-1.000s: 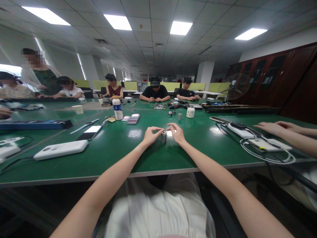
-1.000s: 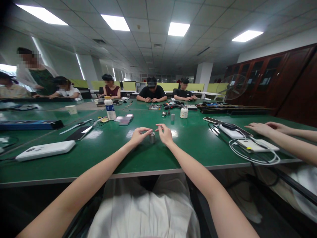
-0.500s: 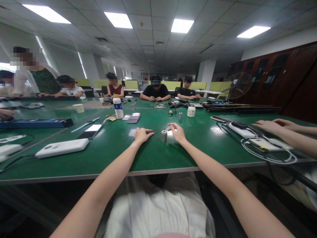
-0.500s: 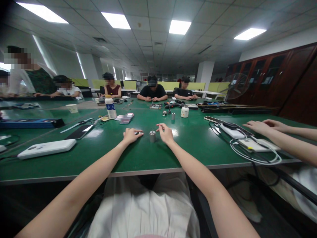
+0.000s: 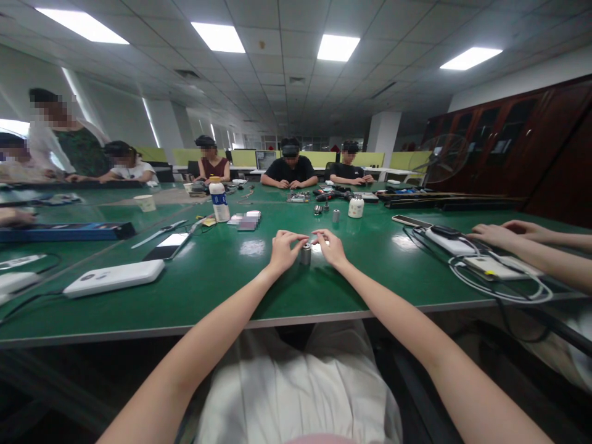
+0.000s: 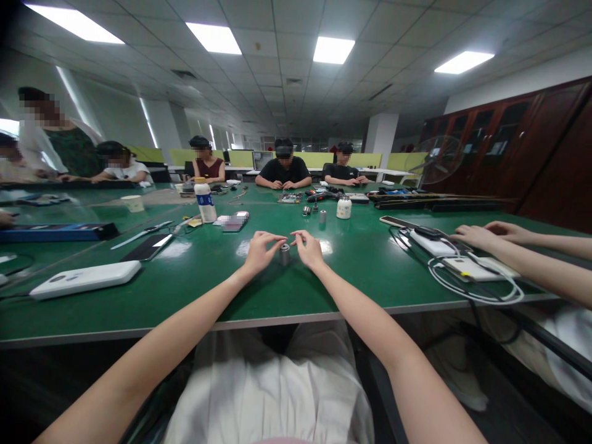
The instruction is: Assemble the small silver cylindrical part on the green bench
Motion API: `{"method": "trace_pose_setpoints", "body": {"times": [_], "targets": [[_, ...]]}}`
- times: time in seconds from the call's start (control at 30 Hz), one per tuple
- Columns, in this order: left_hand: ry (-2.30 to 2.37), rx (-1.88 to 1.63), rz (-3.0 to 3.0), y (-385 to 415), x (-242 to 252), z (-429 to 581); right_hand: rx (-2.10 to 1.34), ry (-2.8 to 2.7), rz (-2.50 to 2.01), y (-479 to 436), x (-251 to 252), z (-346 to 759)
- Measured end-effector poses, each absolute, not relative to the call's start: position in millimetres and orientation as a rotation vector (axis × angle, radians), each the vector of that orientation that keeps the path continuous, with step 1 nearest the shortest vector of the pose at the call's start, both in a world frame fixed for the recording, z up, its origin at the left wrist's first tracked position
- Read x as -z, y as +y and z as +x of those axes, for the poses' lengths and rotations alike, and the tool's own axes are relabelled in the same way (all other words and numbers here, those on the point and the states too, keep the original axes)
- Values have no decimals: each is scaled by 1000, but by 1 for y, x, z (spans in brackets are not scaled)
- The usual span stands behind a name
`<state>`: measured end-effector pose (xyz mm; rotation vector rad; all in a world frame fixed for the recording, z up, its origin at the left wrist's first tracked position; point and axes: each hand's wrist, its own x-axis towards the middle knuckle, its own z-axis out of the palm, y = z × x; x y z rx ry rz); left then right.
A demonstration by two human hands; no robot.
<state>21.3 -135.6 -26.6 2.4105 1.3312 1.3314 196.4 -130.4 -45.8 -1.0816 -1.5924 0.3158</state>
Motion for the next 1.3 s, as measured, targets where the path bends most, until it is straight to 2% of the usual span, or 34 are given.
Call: {"method": "trace_pose_setpoints", "body": {"times": [0.3,0.5,0.77,1.3], "targets": [[1253,-1366,2417,-136,28,22,-306,-1602,-1068,-129,47,196],[1527,-1552,2217,-132,26,13,-296,-1667,-1043,-131,46,196],[1690,-1515,2057,-121,28,-3,-254,-1756,-1032,-135,46,189],[1533,-1490,1964,-102,38,-9,-151,-1528,-1355,-94,73,240]]}}
